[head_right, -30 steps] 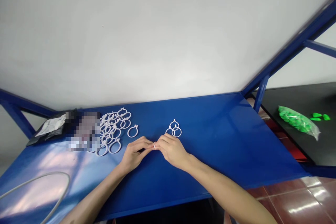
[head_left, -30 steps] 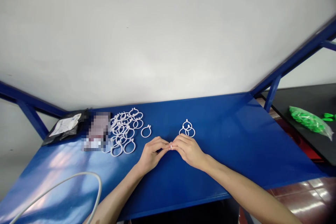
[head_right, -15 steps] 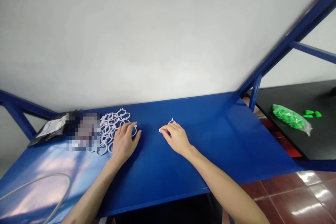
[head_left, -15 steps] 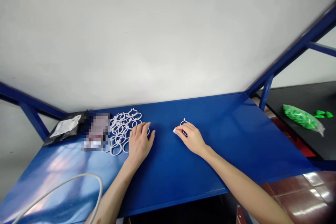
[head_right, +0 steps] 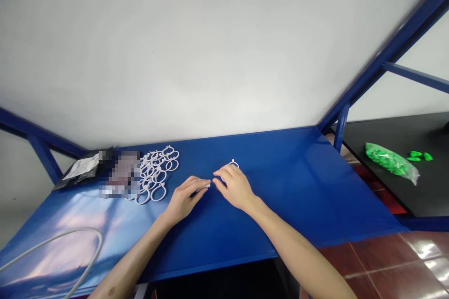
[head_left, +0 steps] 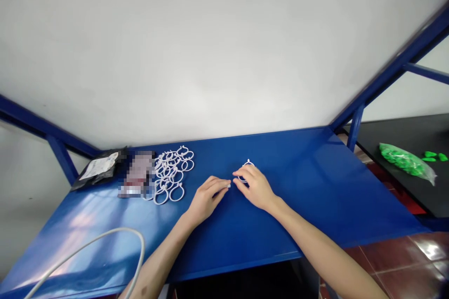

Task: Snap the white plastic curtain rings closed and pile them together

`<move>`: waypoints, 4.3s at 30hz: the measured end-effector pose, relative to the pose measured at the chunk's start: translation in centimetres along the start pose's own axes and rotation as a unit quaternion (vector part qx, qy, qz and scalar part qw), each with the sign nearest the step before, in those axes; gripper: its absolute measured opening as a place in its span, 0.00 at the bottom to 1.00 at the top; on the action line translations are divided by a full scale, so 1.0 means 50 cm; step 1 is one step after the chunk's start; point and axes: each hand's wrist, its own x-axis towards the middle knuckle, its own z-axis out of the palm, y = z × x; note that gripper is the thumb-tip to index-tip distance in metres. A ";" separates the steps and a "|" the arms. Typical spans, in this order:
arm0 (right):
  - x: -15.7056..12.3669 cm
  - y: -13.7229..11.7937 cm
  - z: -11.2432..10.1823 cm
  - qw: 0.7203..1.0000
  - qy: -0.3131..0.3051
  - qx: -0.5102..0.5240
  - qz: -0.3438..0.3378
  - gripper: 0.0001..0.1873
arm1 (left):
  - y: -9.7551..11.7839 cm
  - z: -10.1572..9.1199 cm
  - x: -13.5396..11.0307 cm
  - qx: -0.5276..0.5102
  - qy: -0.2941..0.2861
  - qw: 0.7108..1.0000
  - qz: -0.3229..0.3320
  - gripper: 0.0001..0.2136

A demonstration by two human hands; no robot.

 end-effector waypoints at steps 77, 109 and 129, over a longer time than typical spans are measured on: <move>0.005 0.048 -0.009 0.989 0.051 -0.079 0.110 0.16 | -0.077 -0.039 -0.040 0.290 0.099 0.942 -0.137 0.07; -0.020 -0.030 0.061 0.929 -0.113 0.307 0.173 0.07 | 0.003 -0.009 -0.025 0.049 0.039 0.991 -0.116 0.07; -0.025 -0.042 0.052 0.977 -0.068 0.183 0.085 0.11 | -0.012 -0.005 -0.028 -0.219 0.055 0.937 -0.267 0.11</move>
